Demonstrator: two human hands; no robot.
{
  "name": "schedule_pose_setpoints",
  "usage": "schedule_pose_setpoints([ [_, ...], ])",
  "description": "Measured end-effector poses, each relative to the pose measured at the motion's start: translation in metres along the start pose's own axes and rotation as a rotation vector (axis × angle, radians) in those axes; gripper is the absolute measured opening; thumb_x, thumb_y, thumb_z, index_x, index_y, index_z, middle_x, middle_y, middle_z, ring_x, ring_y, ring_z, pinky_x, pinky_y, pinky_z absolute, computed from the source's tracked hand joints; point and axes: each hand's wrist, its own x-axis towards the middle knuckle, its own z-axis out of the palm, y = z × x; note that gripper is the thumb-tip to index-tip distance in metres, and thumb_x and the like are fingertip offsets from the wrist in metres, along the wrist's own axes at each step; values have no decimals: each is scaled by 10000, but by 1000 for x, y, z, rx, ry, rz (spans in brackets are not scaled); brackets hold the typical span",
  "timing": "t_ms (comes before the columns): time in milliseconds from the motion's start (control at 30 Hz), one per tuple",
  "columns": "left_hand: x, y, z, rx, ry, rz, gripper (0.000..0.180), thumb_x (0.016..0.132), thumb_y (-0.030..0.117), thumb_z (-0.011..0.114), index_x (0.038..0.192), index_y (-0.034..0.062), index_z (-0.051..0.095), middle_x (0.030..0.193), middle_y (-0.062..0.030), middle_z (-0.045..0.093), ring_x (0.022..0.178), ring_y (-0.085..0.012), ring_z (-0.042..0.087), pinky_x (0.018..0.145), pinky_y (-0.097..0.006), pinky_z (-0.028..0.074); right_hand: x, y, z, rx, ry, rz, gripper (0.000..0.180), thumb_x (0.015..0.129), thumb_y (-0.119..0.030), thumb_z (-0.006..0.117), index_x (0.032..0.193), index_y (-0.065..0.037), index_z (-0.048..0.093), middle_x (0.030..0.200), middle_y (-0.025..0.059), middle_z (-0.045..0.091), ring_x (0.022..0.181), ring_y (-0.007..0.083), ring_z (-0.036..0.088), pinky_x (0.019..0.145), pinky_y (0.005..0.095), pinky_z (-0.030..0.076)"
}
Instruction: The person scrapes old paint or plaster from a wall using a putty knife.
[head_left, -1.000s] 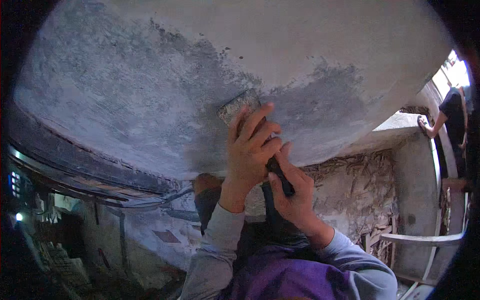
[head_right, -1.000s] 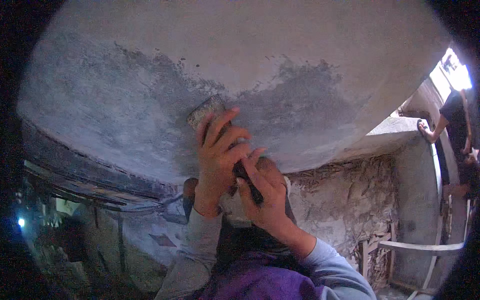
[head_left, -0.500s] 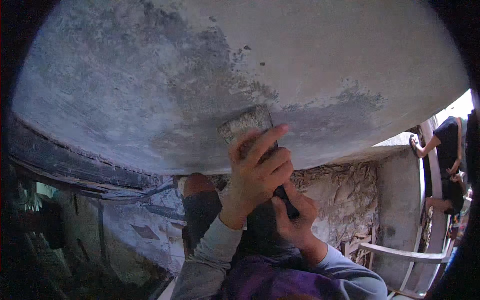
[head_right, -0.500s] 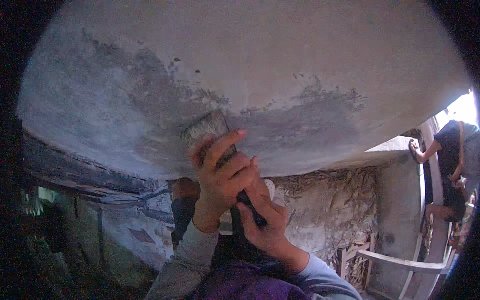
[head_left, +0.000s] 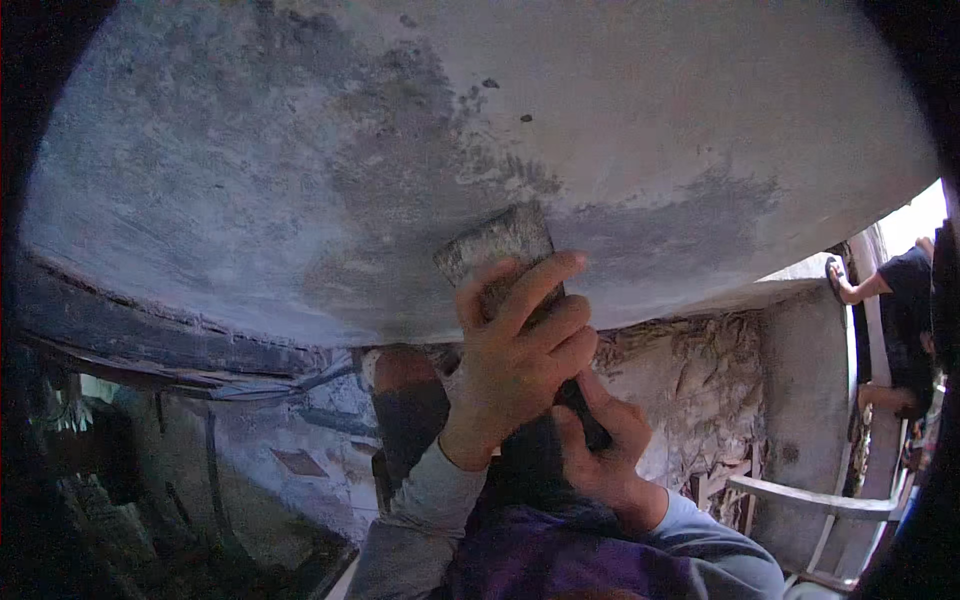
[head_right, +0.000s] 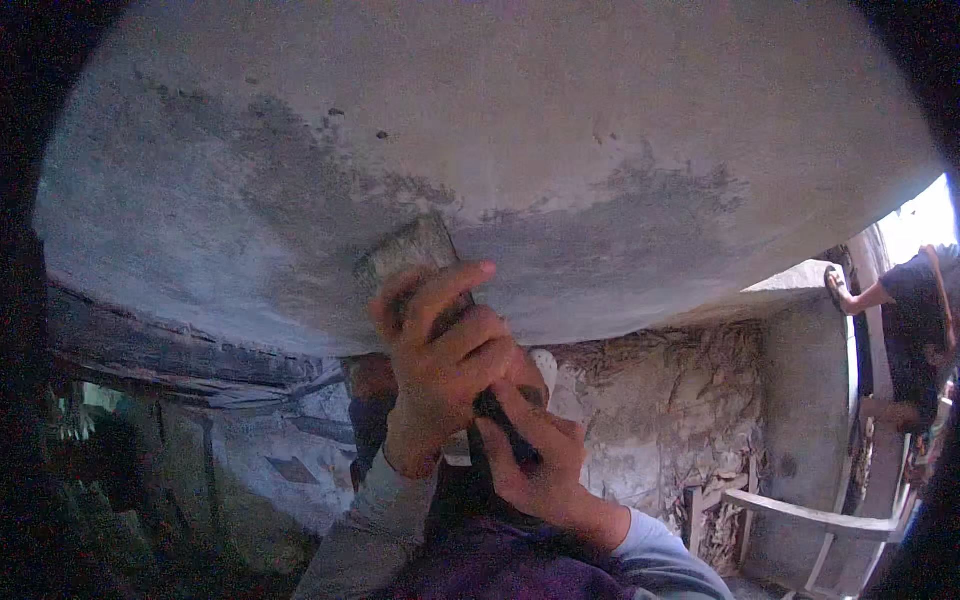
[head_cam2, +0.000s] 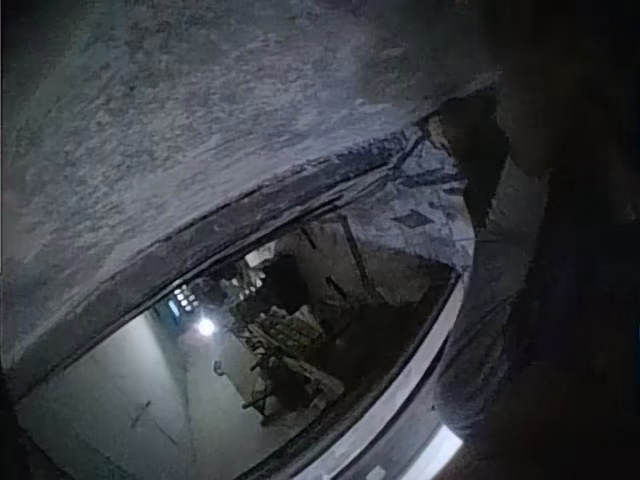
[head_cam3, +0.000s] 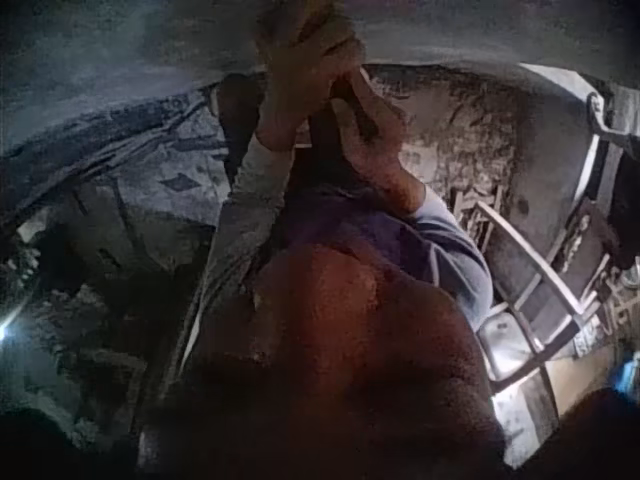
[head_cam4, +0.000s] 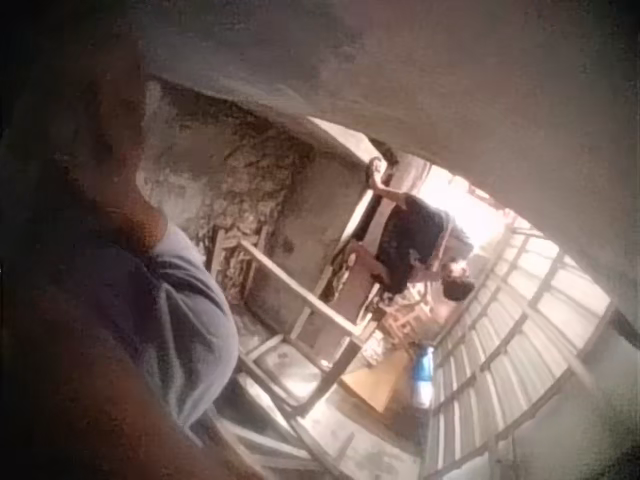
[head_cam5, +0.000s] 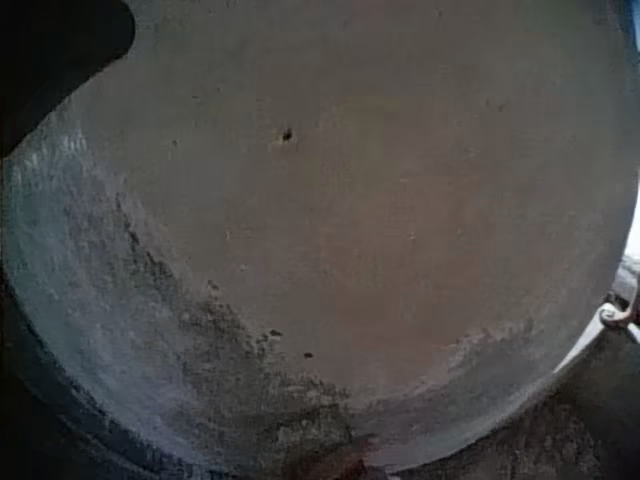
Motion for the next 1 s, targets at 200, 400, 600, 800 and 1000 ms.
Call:
schedule_pose_setpoints([
  [200,7,2,-5,0,3,-11,84,675,225,642,697,165,587,949,65,613,1236,-164,531,1039,-497,313,3,-3,-4,-62,-43,-18,423,820,-5,690,1224,85,602,988,239,711,785,247,729,696,304,548],
  [400,10,2,-9,16,-2,-6,97,665,236,641,692,165,582,919,62,596,1246,-167,520,1033,-503,308,7,-15,-3,-49,-30,13,439,817,-22,707,1233,76,608,985,223,717,799,229,730,701,287,540],
  [600,13,1,-10,11,-6,-5,110,651,240,652,682,168,575,918,65,596,1237,-168,524,1028,-500,309,9,-17,-2,-65,-45,44,445,833,-35,704,1257,56,603,951,196,725,749,170,707,695,268,527],
  [800,14,0,-10,9,4,-1,105,656,247,645,685,166,585,920,66,599,1237,-176,523,1025,-505,312,5,-9,4,2,-4,7,444,848,-48,701,1265,57,593,956,199,722,778,187,715,684,276,528],
  [1000,12,-2,-16,-4,-5,20,105,664,244,640,705,159,596,941,63,605,1238,-179,523,1042,-508,300,4,-15,8,-1,-4,7,442,857,-62,701,1267,58,589,967,204,721,793,188,714,688,286,532],
])
